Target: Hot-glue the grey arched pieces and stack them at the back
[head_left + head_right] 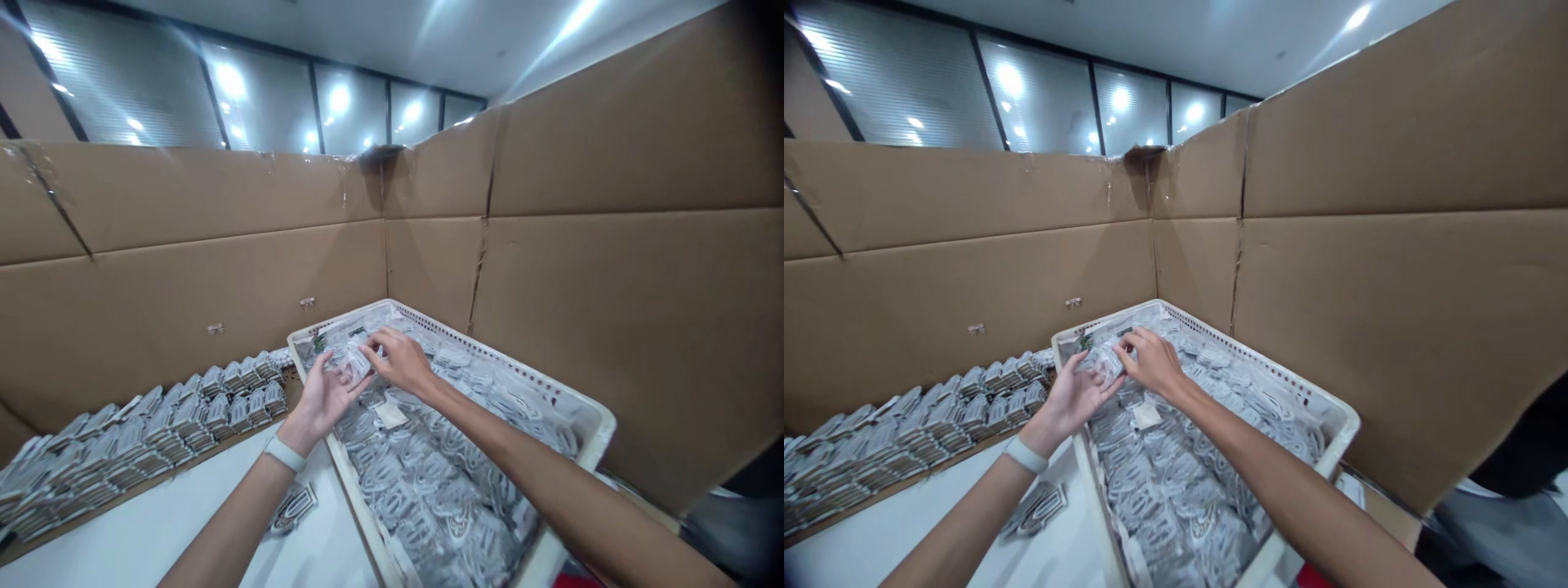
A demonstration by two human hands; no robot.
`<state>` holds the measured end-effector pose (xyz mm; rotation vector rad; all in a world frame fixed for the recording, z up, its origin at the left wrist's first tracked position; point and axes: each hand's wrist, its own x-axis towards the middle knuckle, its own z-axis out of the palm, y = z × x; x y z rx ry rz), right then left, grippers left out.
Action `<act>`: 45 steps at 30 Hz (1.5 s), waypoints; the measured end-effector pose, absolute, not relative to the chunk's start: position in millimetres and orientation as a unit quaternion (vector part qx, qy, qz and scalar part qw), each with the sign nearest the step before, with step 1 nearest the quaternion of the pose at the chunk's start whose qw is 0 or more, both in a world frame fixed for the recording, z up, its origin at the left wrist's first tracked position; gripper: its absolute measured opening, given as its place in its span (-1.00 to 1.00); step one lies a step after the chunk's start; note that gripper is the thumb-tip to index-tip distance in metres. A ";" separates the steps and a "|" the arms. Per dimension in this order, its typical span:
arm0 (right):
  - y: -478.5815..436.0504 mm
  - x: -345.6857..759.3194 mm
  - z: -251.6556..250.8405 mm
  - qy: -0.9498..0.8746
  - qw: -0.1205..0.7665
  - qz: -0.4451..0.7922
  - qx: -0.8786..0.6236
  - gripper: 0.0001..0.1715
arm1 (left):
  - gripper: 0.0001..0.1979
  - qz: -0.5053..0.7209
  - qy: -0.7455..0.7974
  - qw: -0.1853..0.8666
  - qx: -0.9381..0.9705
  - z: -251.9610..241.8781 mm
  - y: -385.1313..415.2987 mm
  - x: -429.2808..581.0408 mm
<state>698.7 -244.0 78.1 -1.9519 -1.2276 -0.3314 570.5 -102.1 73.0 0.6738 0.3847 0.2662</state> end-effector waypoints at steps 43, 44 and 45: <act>-525.7 513.7 168.6 -0.472 0.058 0.160 -0.865 -0.74 | -0.65 0.184 0.073 0.543 0.816 77.6 -119.5 470.7; -528.7 511.7 153.0 -0.464 0.033 0.189 -0.865 -0.78 | -0.60 0.155 0.028 0.447 0.881 78.9 -122.1 478.4; -531.3 509.5 135.3 -0.456 0.004 0.214 -0.864 -0.81 | -0.57 0.112 -0.015 0.356 0.927 80.1 -125.9 486.9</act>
